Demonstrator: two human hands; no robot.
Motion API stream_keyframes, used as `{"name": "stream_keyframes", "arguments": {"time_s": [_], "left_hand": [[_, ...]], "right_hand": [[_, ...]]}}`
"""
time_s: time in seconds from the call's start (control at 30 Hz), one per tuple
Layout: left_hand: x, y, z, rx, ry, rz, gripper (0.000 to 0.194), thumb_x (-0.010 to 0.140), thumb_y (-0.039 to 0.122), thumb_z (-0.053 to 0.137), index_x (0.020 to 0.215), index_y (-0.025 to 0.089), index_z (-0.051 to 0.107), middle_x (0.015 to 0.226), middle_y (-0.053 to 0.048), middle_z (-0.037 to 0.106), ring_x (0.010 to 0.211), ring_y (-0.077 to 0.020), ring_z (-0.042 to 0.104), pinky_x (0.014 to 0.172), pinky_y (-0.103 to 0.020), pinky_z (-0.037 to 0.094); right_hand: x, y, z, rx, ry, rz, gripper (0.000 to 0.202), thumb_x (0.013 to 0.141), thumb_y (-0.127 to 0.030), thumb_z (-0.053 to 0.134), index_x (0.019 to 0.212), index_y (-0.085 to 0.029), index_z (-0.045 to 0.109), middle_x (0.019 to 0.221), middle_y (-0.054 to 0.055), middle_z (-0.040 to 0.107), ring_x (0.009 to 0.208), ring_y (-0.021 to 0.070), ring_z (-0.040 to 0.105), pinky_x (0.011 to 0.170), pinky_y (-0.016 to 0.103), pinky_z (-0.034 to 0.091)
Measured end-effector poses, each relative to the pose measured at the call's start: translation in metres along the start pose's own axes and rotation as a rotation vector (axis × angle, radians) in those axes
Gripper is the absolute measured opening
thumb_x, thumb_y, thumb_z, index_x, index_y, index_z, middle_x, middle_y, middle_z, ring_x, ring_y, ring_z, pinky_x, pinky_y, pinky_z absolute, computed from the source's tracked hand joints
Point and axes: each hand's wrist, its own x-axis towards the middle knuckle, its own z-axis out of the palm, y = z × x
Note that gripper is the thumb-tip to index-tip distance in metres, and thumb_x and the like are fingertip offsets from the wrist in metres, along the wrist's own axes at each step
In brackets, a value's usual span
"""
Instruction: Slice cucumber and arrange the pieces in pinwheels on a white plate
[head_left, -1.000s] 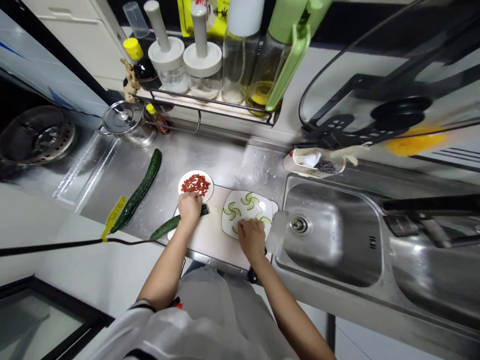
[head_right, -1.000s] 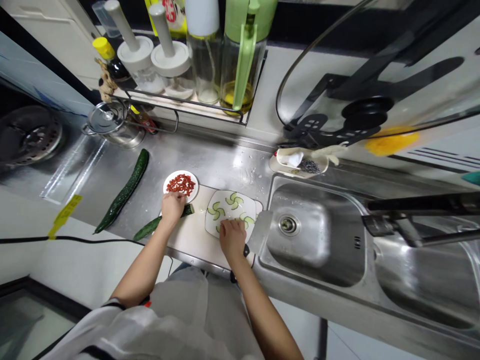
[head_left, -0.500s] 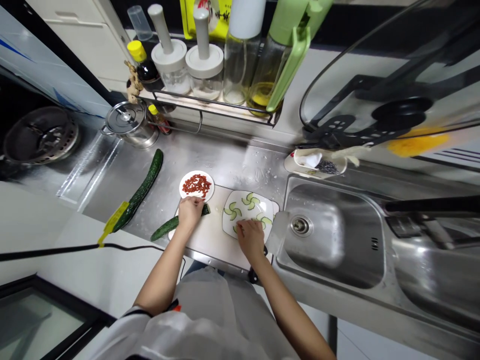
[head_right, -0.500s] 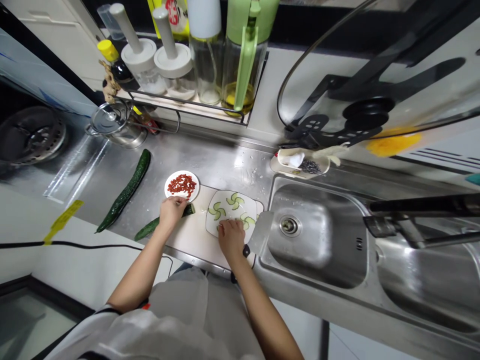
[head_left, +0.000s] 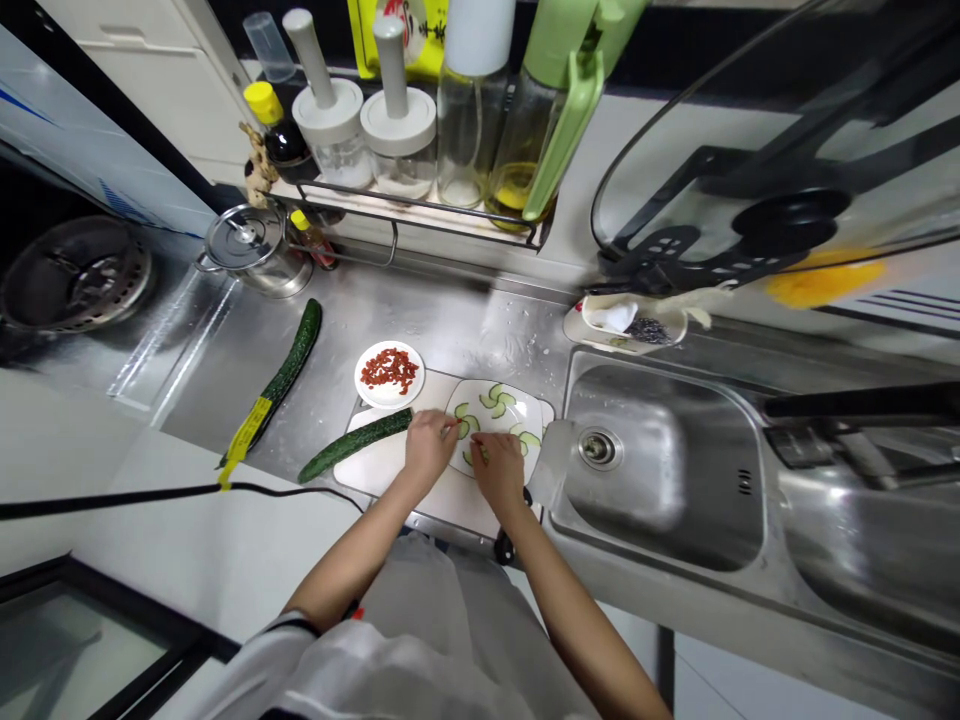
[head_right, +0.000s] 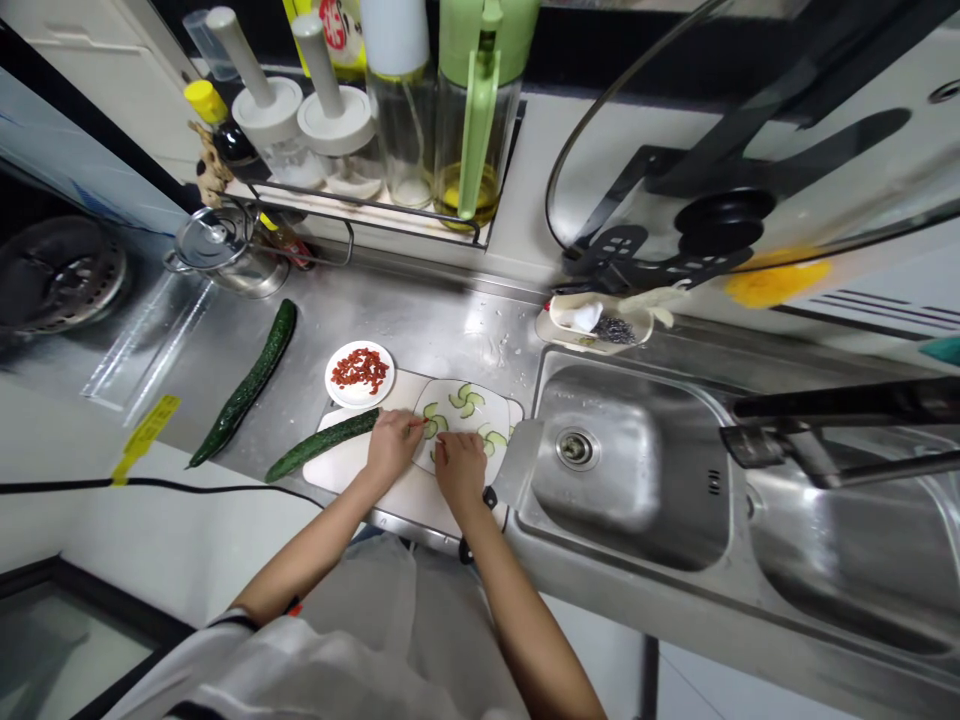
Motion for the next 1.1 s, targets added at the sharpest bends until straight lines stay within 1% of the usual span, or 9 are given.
{"name": "stream_keyframes", "arguments": {"time_s": [0.13,0.33,0.43,0.63,0.87,1.1], "left_hand": [[-0.003,0.006,0.012,0.097,0.01,-0.007,0.012,0.082,0.023,0.059,0.077,0.018,0.068,0.076,-0.005,0.065,0.08,-0.0189,0.053,0.078,-0.032,0.038],[-0.006,0.009,0.018,0.183,0.026,-0.064,0.012,0.082,0.026,0.059,0.078,0.019,0.069,0.079,-0.006,0.064,0.086,-0.0216,0.05,0.077,-0.033,0.033],[-0.007,0.009,0.019,0.193,0.012,-0.093,0.013,0.083,0.026,0.058,0.08,0.02,0.069,0.08,-0.006,0.065,0.087,-0.0221,0.05,0.076,-0.033,0.032],[-0.008,0.009,0.019,0.205,-0.025,-0.113,0.015,0.085,0.027,0.055,0.082,0.021,0.069,0.083,-0.006,0.064,0.088,-0.0224,0.049,0.077,-0.034,0.032],[-0.005,0.008,0.019,0.258,-0.06,-0.087,0.018,0.086,0.026,0.052,0.082,0.021,0.068,0.082,-0.008,0.063,0.086,-0.0227,0.048,0.076,-0.035,0.032],[-0.005,0.007,0.011,0.258,-0.068,-0.052,0.017,0.086,0.026,0.052,0.085,0.021,0.068,0.083,-0.007,0.063,0.086,-0.0225,0.049,0.075,-0.034,0.033]], "right_hand": [[0.004,0.004,0.005,0.019,0.022,-0.044,0.022,0.086,-0.021,0.049,0.095,-0.015,0.068,0.085,0.007,0.066,0.087,0.0211,0.047,0.084,0.032,0.034],[0.009,0.004,0.01,-0.003,0.04,-0.077,0.028,0.087,-0.02,0.046,0.107,-0.016,0.066,0.091,0.007,0.065,0.087,0.0207,0.046,0.086,0.034,0.034],[0.011,0.004,0.013,-0.019,0.049,-0.092,0.03,0.088,-0.02,0.045,0.108,-0.017,0.067,0.088,0.007,0.064,0.085,0.0204,0.045,0.083,0.034,0.033],[0.012,0.005,0.018,-0.025,0.061,-0.099,0.03,0.087,-0.019,0.047,0.11,-0.019,0.067,0.086,0.007,0.062,0.085,0.0211,0.041,0.079,0.033,0.033],[0.015,0.003,0.018,-0.034,0.05,-0.098,0.029,0.088,-0.019,0.046,0.107,-0.02,0.068,0.086,0.007,0.062,0.084,0.0207,0.041,0.078,0.033,0.032],[0.015,0.005,0.017,-0.027,0.031,-0.103,0.03,0.087,-0.018,0.046,0.109,-0.018,0.066,0.088,0.007,0.062,0.086,0.0204,0.043,0.082,0.033,0.032]]}}
